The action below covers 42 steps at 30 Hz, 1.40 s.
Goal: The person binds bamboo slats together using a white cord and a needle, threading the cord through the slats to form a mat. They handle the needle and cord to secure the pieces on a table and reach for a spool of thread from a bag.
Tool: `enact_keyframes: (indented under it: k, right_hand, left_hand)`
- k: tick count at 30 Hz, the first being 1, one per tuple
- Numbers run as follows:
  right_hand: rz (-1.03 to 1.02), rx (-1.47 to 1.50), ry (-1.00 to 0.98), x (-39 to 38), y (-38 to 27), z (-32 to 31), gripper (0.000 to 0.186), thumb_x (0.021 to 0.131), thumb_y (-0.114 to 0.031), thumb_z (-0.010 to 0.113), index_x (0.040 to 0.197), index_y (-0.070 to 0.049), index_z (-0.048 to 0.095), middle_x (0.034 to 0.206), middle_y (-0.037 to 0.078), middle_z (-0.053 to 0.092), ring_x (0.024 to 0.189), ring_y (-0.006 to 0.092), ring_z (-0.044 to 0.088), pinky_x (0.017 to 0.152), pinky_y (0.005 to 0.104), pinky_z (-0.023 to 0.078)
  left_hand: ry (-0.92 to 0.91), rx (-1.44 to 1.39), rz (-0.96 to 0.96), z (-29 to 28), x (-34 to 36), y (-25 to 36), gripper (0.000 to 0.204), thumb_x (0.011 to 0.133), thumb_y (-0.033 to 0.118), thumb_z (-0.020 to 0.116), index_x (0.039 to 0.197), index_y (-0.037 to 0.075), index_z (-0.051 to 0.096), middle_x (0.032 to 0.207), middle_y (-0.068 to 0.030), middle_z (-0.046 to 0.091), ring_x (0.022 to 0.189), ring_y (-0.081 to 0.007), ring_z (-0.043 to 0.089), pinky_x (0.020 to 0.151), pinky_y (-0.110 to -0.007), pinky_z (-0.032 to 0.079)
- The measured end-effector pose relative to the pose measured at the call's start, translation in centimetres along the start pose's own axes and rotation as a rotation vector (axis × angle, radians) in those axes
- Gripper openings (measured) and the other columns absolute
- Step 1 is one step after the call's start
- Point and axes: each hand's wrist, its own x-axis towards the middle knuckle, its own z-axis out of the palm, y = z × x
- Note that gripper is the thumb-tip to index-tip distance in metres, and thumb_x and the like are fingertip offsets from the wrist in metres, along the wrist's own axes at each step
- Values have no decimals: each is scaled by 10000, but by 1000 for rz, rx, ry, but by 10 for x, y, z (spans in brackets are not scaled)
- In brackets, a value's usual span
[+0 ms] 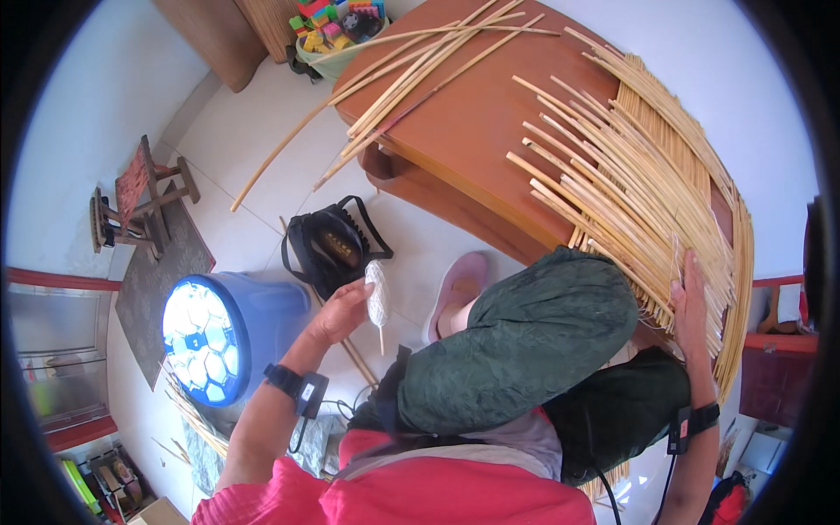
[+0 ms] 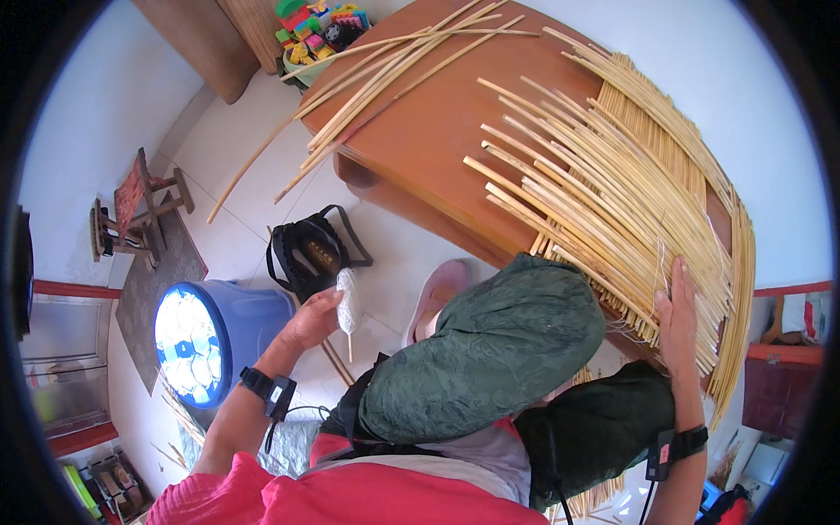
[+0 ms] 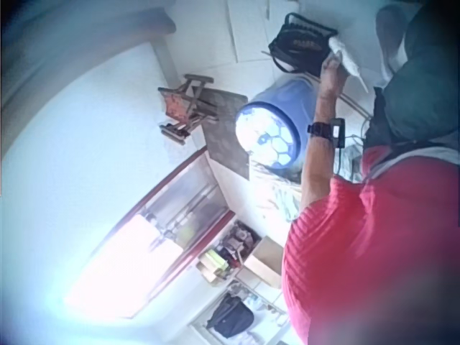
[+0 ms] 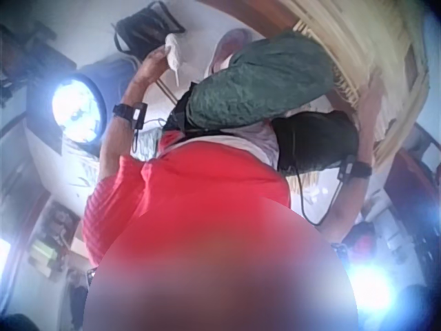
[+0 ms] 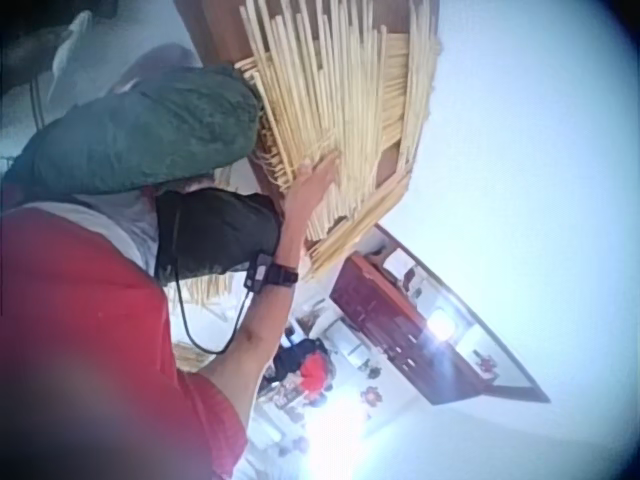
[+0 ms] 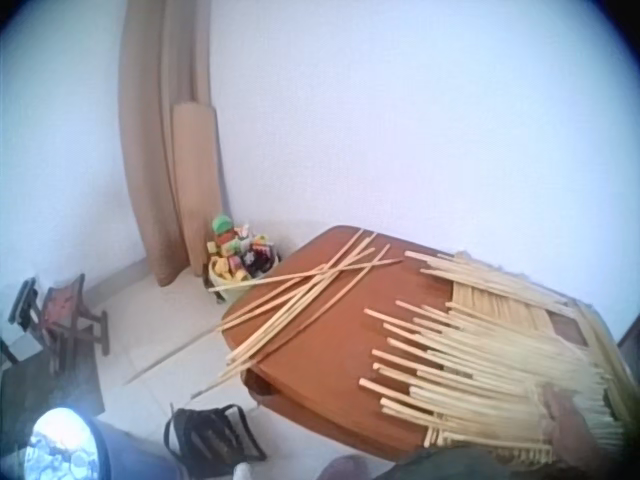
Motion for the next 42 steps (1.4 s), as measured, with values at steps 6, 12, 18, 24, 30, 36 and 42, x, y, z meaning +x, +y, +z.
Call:
enact_keyframes:
  k: [6,12,18,24,30,36,42]
  right_hand:
    - [-6,12,1,0,2,1,655,1125,-344,434,1662,1,288,1713,238,309,1590,412,278,1303,448,206]
    - [-2,26,8,0,4,3,658,1114,-322,430,1673,-10,275,1710,240,318,1596,388,283,1304,430,203]
    - [17,-1,11,0,2,4,662,1122,-339,429,1675,-13,269,1712,240,313,1601,380,275,1304,431,203]
    - [13,18,9,0,3,5,649,1111,-300,464,1668,-17,286,1725,220,290,1596,400,265,1303,447,222]
    - [21,22,6,1,3,5,667,1115,-327,419,1671,6,265,1718,239,303,1602,387,265,1309,432,187]
    - [34,11,-10,2,-1,2,648,1103,-278,453,1658,13,286,1726,222,289,1603,388,253,1310,438,189]
    - [34,21,3,2,1,4,644,1109,-271,437,1665,8,272,1725,213,299,1603,395,249,1312,439,180]
  left_hand:
    - [-280,-262,125,91,-27,45,585,979,310,731,1468,69,517,1340,-136,661,1263,-335,651,1114,-515,511]
    - [-363,-383,278,155,-41,49,618,897,273,775,1431,96,519,1322,-159,623,1287,-367,617,1154,-599,474]
    - [-283,-105,432,185,-57,40,487,912,451,825,1167,132,561,1003,-72,581,1021,-249,604,1038,-533,518]
    - [-305,-108,459,185,-57,31,403,940,383,794,1137,127,552,1003,-70,570,1014,-237,592,1015,-512,516]
    - [-270,-242,400,182,-47,17,296,1001,318,705,1144,124,532,1040,-69,552,1046,-229,577,1007,-509,510]
    - [-69,-484,303,157,-29,-3,282,1037,343,664,1158,124,535,1055,-79,581,1000,-230,611,954,-499,537]
    - [442,69,148,42,27,-49,403,1017,386,703,1188,56,549,1029,-124,635,982,-298,667,899,-476,563]
